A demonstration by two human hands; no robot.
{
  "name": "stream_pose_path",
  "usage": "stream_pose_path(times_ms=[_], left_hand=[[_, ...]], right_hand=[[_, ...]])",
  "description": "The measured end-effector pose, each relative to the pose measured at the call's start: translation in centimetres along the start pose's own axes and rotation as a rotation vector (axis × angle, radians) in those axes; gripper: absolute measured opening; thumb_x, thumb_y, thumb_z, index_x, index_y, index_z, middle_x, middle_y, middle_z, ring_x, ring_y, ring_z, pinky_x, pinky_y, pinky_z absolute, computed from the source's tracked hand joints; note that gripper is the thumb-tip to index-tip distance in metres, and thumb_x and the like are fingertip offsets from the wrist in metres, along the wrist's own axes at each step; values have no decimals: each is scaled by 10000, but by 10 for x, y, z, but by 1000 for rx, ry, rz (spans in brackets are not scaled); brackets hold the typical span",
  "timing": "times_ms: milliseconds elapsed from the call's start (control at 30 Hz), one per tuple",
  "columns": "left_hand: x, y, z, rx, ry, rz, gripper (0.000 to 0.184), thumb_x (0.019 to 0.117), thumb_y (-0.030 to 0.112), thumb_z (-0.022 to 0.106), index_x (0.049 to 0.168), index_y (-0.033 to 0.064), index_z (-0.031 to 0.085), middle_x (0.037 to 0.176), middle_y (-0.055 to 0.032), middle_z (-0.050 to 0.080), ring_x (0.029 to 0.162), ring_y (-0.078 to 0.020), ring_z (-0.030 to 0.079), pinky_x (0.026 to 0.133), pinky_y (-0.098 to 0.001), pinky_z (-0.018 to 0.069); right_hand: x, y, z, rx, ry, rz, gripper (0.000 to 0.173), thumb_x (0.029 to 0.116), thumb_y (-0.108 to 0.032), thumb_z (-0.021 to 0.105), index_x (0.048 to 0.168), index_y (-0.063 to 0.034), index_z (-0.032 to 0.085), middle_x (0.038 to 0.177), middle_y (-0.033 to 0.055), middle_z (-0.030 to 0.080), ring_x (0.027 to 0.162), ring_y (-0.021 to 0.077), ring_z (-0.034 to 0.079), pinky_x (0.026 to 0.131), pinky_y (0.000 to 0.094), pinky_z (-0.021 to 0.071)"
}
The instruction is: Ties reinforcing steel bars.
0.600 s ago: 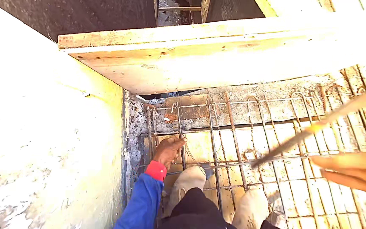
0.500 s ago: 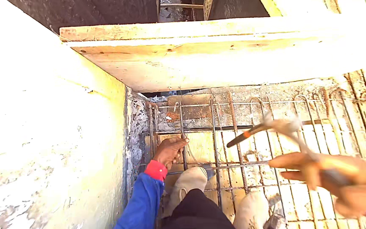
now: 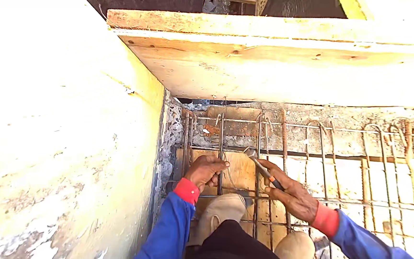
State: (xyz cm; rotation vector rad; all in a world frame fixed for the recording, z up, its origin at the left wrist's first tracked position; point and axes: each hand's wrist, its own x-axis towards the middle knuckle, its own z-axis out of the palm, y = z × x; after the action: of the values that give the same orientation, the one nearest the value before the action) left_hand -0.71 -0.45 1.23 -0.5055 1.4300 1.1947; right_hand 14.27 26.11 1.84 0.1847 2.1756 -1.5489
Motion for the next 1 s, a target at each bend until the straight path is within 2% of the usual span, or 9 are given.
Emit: stream_pose_path(times_ms=[67,133,200,300,367,467,633,833,1000], left_hand=[[1,1,2,0,13,-6,193,952,225,749,1060,69,715,707,-15,574,474,-78,487,420,-194,413],[0,-1,2,-6,22,-3,192,949,224,753,1055,68,720,701,-13,572,472,-73,479,419,-191,406],[0,-1,2,-4,31,1,188,944,215,757,1051,64,725,698,-17,573,468,-70,469,414,-187,391],[-1,2,2,35,43,-5,171,942,209,758,1041,72,730,685,-13,557,453,-63,431,399,-181,349],[-2,4,3,57,54,-10,157,938,202,762,1027,76,730,656,-5,528,436,-62,391,388,-186,318],[-3,7,3,53,59,-22,146,937,193,761,1018,76,727,622,7,485,418,-57,346,378,-188,284],[-3,14,1,52,33,-56,148,956,180,734,1042,62,712,647,-2,509,428,-49,372,377,-175,300],[-3,14,2,40,55,-71,172,944,177,751,1052,52,702,656,-22,524,431,-60,409,379,-175,334],[-4,14,6,42,75,-74,207,944,186,753,1086,48,692,677,-28,535,434,-62,421,379,-178,347]], right_hand=[[-4,-22,-10,165,53,30,190,922,-228,577,1098,-156,594,1425,-11,585,1081,112,617,814,329,529],[-3,-50,-24,373,32,20,189,900,-155,556,1086,-127,553,1413,77,622,1250,252,616,991,432,529],[3,-76,-39,546,-59,54,201,870,-55,532,1065,-59,581,1330,205,642,1213,386,649,1029,519,558],[3,-87,-48,578,-300,238,232,878,-22,578,1107,-44,606,1257,184,660,1016,309,705,886,437,608],[0,-82,-39,497,-386,388,256,862,-15,580,1109,-76,609,1248,121,678,1000,265,700,848,419,600],[1,-67,-20,374,-464,539,297,860,-12,560,1127,-134,600,1244,44,670,1020,186,670,800,383,573],[17,-52,0,443,-457,650,300,894,9,560,1168,-112,575,1056,69,681,836,141,652,707,316,540],[38,-65,-4,519,-434,687,283,884,52,532,1137,-73,535,1110,121,683,976,229,692,843,433,595],[58,-75,-7,378,-491,693,259,931,52,506,1159,-64,547,1132,121,686,994,233,705,815,432,612]])
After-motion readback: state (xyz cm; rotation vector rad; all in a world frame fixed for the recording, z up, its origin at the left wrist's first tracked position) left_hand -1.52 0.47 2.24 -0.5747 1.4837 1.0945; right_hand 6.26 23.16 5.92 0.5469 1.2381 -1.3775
